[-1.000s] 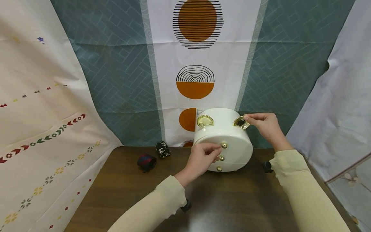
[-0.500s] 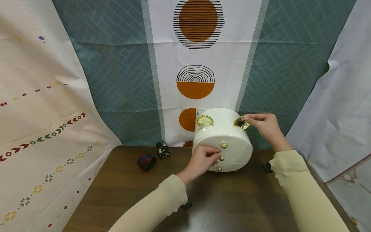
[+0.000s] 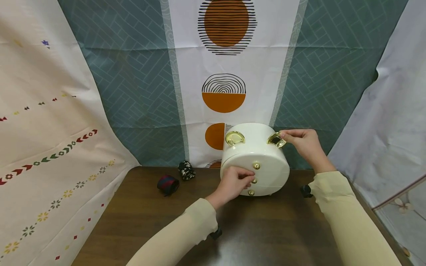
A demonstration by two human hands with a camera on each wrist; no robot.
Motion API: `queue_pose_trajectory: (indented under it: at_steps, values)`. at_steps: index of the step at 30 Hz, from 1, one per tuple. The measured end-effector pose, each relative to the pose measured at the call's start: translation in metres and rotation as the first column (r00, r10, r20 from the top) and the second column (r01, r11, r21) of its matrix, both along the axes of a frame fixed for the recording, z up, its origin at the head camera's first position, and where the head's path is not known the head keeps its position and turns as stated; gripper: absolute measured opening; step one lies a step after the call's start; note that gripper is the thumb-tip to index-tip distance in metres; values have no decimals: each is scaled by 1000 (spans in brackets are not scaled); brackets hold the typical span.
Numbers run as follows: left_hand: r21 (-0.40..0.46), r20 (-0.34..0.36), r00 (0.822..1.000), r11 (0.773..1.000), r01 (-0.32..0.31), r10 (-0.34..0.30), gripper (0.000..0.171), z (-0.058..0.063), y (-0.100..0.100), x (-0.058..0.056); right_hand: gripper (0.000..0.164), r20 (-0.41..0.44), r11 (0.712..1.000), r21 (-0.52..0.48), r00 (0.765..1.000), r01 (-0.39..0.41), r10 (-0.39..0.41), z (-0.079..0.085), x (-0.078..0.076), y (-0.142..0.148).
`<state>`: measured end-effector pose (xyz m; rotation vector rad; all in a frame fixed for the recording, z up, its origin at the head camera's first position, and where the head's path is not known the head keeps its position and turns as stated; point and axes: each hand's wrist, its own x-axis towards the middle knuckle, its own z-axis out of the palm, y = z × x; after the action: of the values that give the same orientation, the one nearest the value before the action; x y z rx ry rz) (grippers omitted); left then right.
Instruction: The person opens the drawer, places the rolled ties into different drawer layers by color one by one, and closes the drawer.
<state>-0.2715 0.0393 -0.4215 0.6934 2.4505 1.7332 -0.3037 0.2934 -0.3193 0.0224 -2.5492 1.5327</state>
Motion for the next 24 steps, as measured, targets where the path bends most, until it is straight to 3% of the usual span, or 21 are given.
queue_pose_trajectory:
  at_steps: [9, 19, 24]
  values:
    - [-95, -76, 997, 996, 5, -12, 12, -5, 1, 0, 62, -6, 1000, -9, 1000, 9, -9, 1, 1, -1]
    - [-95, -73, 997, 995, -5, -2, 11, -9, 2, -3, 62, -23, 1000, -2, 1000, 3, -3, 0, 0, -3]
    - [-82, -48, 999, 996, 20, -24, 12, -12, 3, -5, 63, -4, 1000, -3, 1000, 5, -5, 1, 1, -2]
